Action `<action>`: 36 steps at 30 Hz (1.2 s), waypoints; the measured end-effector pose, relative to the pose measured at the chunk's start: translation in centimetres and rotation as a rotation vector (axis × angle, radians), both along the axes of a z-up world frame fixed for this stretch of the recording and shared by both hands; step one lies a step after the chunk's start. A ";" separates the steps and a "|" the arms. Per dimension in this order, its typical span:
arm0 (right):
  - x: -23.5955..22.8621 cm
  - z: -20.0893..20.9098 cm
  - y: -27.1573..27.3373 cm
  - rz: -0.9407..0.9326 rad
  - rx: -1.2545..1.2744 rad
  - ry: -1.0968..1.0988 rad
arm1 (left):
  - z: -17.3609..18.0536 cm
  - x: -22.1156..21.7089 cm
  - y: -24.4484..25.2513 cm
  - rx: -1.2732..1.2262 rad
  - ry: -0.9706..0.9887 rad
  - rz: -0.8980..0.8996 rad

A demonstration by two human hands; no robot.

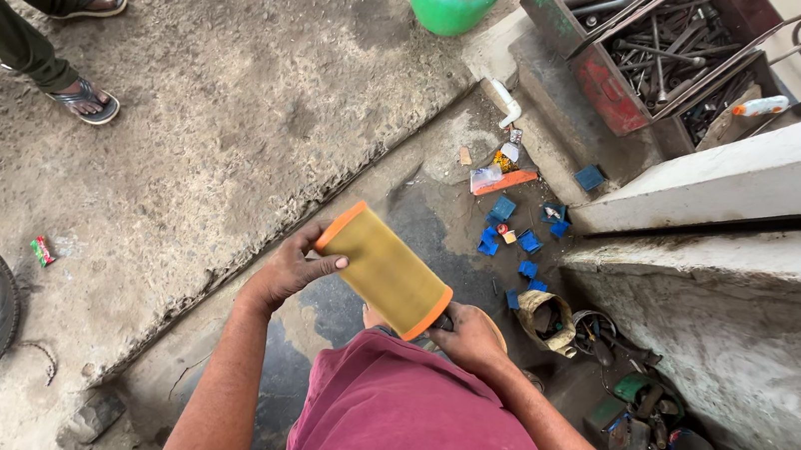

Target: The person holds an orange cylindrical air filter and uses a metal tool to scrape and clean its surface. The person rotates the filter to access different areas while standing in a cluttered workshop.

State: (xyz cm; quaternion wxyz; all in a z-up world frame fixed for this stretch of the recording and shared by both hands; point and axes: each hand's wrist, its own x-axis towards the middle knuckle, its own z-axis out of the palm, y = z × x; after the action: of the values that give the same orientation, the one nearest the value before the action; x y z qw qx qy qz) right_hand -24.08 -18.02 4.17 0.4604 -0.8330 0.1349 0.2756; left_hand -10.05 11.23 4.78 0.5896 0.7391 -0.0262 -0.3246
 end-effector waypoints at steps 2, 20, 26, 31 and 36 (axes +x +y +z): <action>0.2 0.3 0.4 0.022 0.039 -0.001 | 0.3 0.0 0.2 0.004 0.011 -0.006; -3.6 -1.7 -0.5 0.044 0.033 -0.044 | -2.8 4.0 2.1 0.121 -0.041 0.181; -3.2 -1.3 -0.4 0.049 0.076 -0.065 | -1.7 5.5 2.3 0.073 -0.065 0.284; -2.9 -0.2 0.0 -0.020 0.098 0.113 | -1.1 5.3 3.0 0.125 -0.026 0.281; -2.1 0.6 0.4 -0.001 0.126 0.087 | -0.7 5.5 3.3 0.118 -0.051 0.274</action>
State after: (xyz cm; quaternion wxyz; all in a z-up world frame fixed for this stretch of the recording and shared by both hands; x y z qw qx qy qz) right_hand -26.22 -17.66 4.74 0.5059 -0.7895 0.1372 0.3192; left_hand -4.51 14.54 4.12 0.5829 0.7772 0.0791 -0.2233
